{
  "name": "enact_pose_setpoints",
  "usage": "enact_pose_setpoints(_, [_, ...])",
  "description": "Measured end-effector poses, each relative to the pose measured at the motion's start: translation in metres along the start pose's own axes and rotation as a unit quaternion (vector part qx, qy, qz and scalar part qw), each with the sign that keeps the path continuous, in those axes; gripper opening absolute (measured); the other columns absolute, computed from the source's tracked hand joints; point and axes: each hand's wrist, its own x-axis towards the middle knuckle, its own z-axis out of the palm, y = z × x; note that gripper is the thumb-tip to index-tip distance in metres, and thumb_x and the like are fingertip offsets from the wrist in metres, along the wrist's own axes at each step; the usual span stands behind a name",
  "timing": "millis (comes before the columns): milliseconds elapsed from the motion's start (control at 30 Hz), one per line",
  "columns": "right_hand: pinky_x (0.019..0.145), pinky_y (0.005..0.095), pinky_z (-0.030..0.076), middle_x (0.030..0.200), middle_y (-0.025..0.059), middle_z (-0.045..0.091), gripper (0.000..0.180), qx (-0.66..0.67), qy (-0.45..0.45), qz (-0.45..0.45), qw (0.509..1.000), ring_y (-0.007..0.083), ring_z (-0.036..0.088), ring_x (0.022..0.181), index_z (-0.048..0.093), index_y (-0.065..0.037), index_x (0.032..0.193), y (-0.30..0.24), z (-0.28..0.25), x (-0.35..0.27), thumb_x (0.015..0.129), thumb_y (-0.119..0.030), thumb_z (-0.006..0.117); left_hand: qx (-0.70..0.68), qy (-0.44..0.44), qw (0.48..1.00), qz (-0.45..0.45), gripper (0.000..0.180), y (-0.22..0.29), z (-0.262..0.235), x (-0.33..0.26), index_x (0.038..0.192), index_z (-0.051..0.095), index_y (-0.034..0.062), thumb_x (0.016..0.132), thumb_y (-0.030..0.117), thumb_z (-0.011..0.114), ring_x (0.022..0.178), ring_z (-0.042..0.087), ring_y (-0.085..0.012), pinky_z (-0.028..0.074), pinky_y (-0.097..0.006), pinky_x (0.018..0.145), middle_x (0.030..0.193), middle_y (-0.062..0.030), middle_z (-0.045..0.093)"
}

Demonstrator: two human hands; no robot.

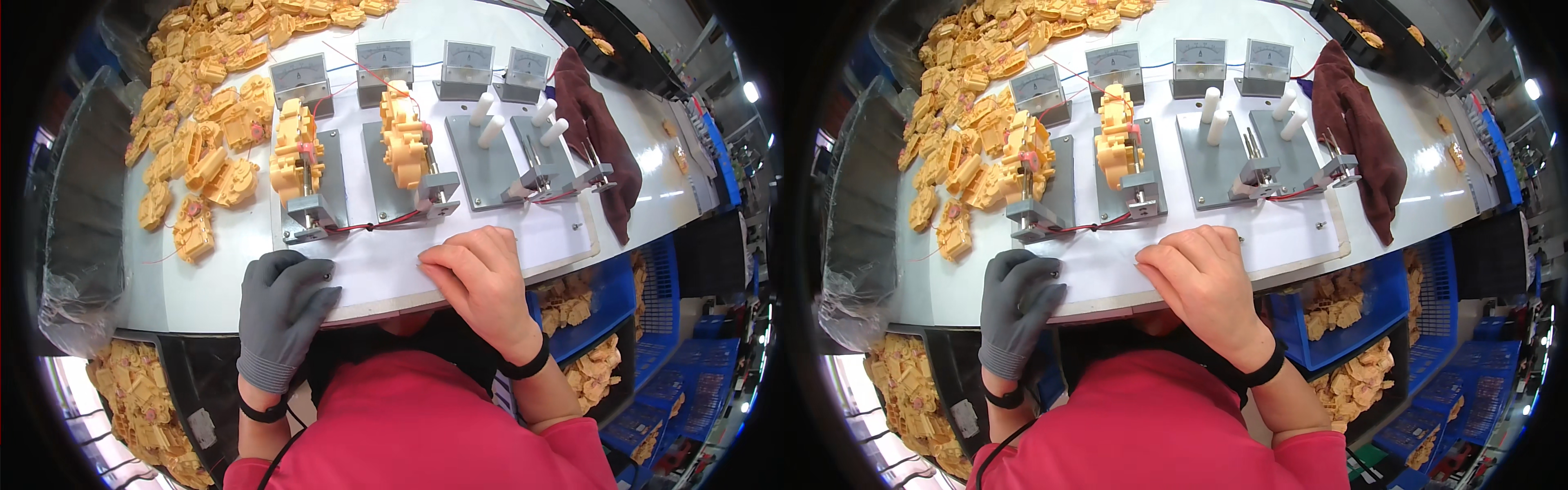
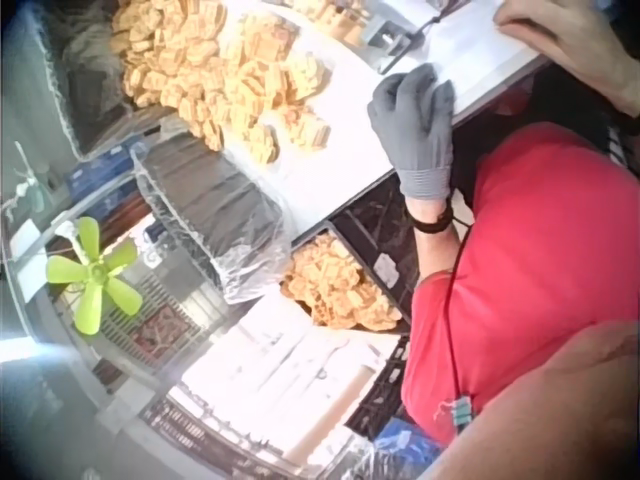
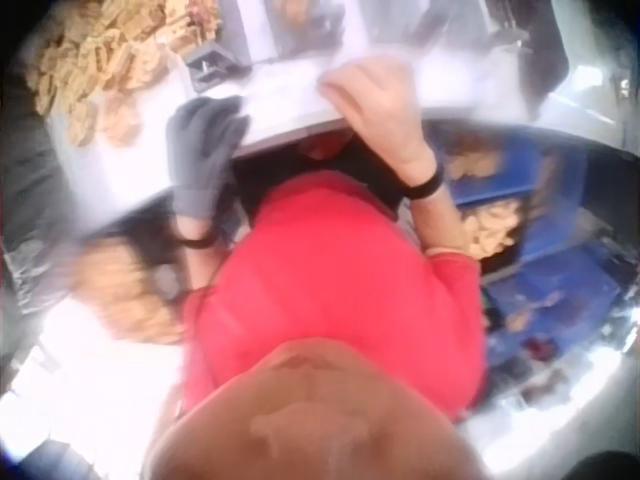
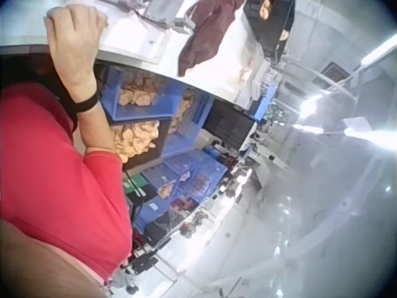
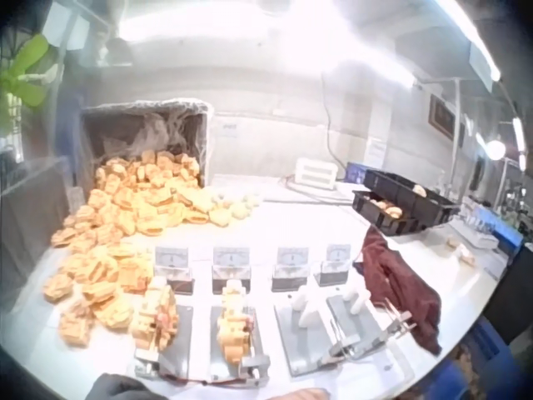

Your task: The person repeatedly picks up yellow plastic components from a pile, places them into a multi-station testing fixture, and removes them after a brief interval. The person handles the parts one at a time and cycles through the stations, with no visible final destination for the tested items shown.

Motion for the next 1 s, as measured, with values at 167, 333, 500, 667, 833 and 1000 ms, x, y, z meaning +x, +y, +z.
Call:
enact_pose_setpoints(167, [0.081,0.0343,0.04,0.085,-0.0019,0.06,0.015,-0.003,0.007,-0.003,1.0,0.0185,0.058,0.082,0.067,-0.013,0.089,-0.001,0.0004,0.0004,0.079,-0.011,0.078,0.011,-0.029,0.999,-0.013,0.027,0.0005,-0.0032,-0.0013,0.107,0.07,0.006,0.082,0.014,0.076,0.104,0.058,-0.0282,0.049,-0.037,0.093,0.109,-0.0132,0.057])
enact_pose_setpoints(333, [0.081,0.0342,0.04,0.084,-0.0018,0.06,0.015,-0.003,0.007,-0.002,1.0,0.0187,0.058,0.081,0.067,-0.013,0.089,-0.0015,0.0,0.0009,0.079,-0.011,0.078,0.01,-0.029,0.999,-0.014,0.028,0.0013,-0.0031,-0.001,0.107,0.07,0.0062,0.082,0.015,0.077,0.104,0.058,-0.0283,0.049,-0.037,0.092,0.109,-0.0133,0.057])
enact_pose_setpoints(500, [0.078,0.0351,0.041,0.085,0.0015,0.062,0.02,0.004,0.006,-0.006,1.0,0.0214,0.059,0.079,0.069,-0.01,0.091,-0.0026,-0.0014,0.0018,0.076,-0.006,0.08,-0.001,-0.01,1.0,-0.008,0.027,0.0009,-0.0007,-0.0011,0.106,0.071,0.008,0.081,0.017,0.078,0.1,0.058,-0.0301,0.048,-0.039,0.089,0.104,-0.0123,0.061])
enact_pose_setpoints(667, [0.081,0.0342,0.041,0.084,-0.0017,0.061,0.015,-0.004,0.013,-0.001,1.0,0.0187,0.058,0.08,0.068,-0.013,0.089,-0.0018,0.0,0.0001,0.078,-0.011,0.079,0.007,-0.026,1.0,-0.007,0.028,0.001,-0.003,-0.0015,0.107,0.071,0.0058,0.081,0.015,0.077,0.104,0.058,-0.028,0.048,-0.037,0.092,0.108,-0.0127,0.058])
enact_pose_setpoints(833, [0.08,0.0348,0.041,0.084,-0.0004,0.062,0.017,-0.002,0.008,0.002,1.0,0.0198,0.059,0.08,0.068,-0.012,0.09,-0.0025,-0.0001,0.0012,0.077,-0.009,0.079,0.006,-0.02,1.0,0.005,0.029,-0.0005,-0.003,-0.001,0.108,0.07,0.006,0.081,0.015,0.078,0.103,0.057,-0.0286,0.047,-0.037,0.092,0.107,-0.0126,0.059])
enact_pose_setpoints(1000, [0.078,0.0354,0.042,0.086,0.0021,0.063,0.019,0.009,0.002,0.006,1.0,0.0218,0.059,0.081,0.069,-0.01,0.092,-0.0028,-0.0019,0.0013,0.076,-0.006,0.079,0.004,-0.021,1.0,-0.001,0.03,0.0014,-0.0031,-0.001,0.108,0.07,0.0062,0.081,0.015,0.078,0.104,0.057,-0.0293,0.046,-0.038,0.092,0.107,-0.0128,0.059])
